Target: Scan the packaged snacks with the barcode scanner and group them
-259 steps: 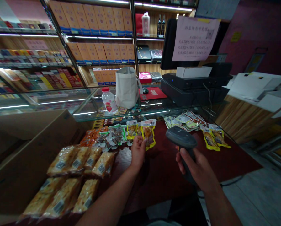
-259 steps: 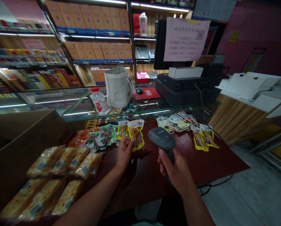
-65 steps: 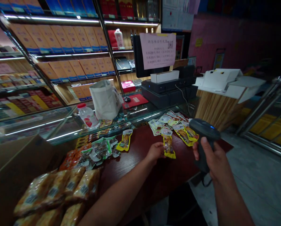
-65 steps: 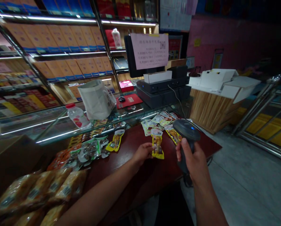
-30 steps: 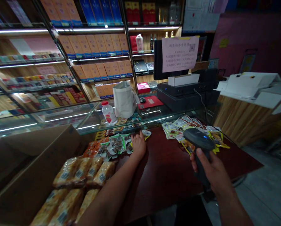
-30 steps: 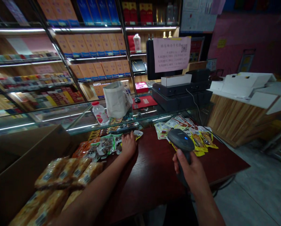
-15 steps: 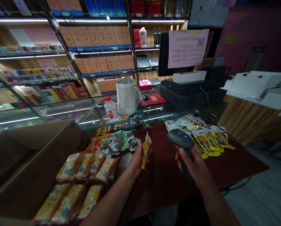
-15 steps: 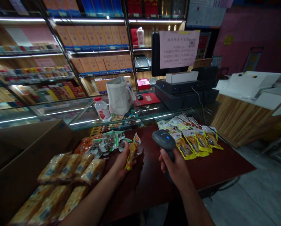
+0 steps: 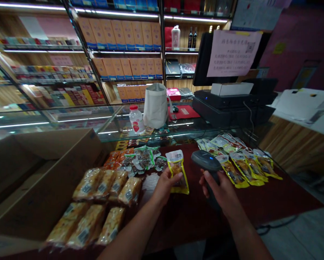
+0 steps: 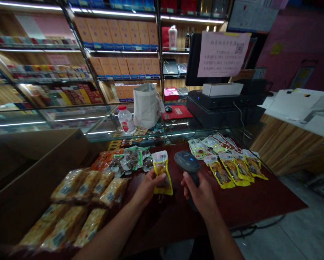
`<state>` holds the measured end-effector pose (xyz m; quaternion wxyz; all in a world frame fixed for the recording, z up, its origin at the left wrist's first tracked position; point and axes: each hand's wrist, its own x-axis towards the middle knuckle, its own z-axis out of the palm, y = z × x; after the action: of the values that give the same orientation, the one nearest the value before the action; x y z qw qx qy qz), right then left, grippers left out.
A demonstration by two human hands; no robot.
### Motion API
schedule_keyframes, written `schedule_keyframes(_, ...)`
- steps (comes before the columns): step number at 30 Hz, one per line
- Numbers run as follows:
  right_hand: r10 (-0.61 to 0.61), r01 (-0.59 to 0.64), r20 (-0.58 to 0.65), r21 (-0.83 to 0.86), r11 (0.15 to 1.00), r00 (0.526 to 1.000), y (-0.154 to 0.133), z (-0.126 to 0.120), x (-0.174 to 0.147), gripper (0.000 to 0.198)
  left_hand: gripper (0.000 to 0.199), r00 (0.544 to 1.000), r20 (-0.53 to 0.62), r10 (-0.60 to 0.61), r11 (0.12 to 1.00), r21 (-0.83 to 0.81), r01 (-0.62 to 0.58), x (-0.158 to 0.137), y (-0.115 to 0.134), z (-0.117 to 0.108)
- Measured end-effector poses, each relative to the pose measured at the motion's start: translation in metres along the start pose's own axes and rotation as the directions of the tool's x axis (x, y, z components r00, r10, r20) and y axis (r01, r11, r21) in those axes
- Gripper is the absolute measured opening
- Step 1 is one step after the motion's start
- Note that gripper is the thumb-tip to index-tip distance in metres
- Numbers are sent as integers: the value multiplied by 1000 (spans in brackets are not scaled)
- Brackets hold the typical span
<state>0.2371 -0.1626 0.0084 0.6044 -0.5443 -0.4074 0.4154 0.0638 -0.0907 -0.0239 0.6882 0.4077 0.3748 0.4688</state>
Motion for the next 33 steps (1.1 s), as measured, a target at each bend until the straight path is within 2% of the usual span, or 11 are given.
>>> schedule_keyframes(6,-6,6,-11,-12,1000,1000,-1,2,0,50,51,992,-72,107,989,105,-100,6,-2,-3)
schedule_keyframes(12,-14,13,-67,-17,1000,998,-6,-5,1,52,59,998,-21,58,998,-25,-58,8,-3,-6)
schedule_keyframes(15,-15,15,-82,3,1000,997,-8,-8,0,52,61,998,-50,41,999,-33,-43,9,-1,-6)
schedule_keyframes(20,-2,3,-40,17,1000,999,-9,-11,-1,49,54,993,-119,-1,999,-45,-4,11,-3,-7)
schedule_keyframes(28,25,-25,2,18,1000,1000,-7,-9,-6,48,49,977,-210,41,999,14,-39,11,-3,-6)
schedule_keyframes(33,-24,31,61,-101,994,998,-8,-7,-9,44,44,972,-215,94,992,99,-74,12,-3,-7)
